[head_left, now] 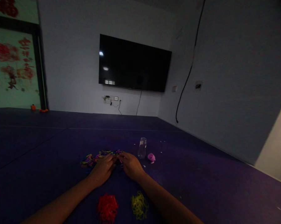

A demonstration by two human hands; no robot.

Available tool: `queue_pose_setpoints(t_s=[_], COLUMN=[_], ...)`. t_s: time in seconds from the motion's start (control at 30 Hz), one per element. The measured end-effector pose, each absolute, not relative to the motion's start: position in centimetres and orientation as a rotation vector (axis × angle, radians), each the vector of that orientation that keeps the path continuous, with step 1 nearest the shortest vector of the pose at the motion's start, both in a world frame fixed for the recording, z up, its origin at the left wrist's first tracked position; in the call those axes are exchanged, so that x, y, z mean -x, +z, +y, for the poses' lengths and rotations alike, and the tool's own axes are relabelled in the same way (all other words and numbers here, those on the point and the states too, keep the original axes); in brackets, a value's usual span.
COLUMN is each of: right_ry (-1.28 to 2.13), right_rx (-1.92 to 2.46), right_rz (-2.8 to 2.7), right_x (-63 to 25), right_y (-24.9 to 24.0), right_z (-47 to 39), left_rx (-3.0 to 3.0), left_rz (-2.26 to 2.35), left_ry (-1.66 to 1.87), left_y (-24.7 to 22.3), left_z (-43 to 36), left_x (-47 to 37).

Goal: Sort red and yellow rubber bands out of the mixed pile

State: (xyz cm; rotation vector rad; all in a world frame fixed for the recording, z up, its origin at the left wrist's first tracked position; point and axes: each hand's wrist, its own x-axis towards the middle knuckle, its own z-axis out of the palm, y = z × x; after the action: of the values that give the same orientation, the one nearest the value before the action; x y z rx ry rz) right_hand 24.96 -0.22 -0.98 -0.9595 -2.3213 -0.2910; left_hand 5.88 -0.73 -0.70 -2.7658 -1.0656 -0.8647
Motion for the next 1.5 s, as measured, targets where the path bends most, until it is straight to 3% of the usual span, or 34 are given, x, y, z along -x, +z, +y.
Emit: queue_pose_setpoints(t_s=[0.53,0.77,1.17,1.5], right_ry=[-0.275,-0.202,-0.068,-0.034], right_rx=[0.948,1.249,1.421,1.389], right_rz=[-2.256,-2.042,-1.786,-1.874], right_x=[-25.4,-25.8,-26.2,-25.9], right_y=[-1.8,-1.8,-2.0,-1.7], right_z=[0.2,1.0,1.1,1.3], left_rx=[2.805,2.614,2.389,2.605], left_rz=[-0.891,-1.191,-1.536,-1.275], left_ry=[-0.81,-0.909,-0.703,-0.677], left_y=[-0.3,-0.9,-0.9,-0.9], left_z=[-1.2,-0.5,-0.1,-0.5], left_x=[-6.1,-5.6,-5.2,-5.5])
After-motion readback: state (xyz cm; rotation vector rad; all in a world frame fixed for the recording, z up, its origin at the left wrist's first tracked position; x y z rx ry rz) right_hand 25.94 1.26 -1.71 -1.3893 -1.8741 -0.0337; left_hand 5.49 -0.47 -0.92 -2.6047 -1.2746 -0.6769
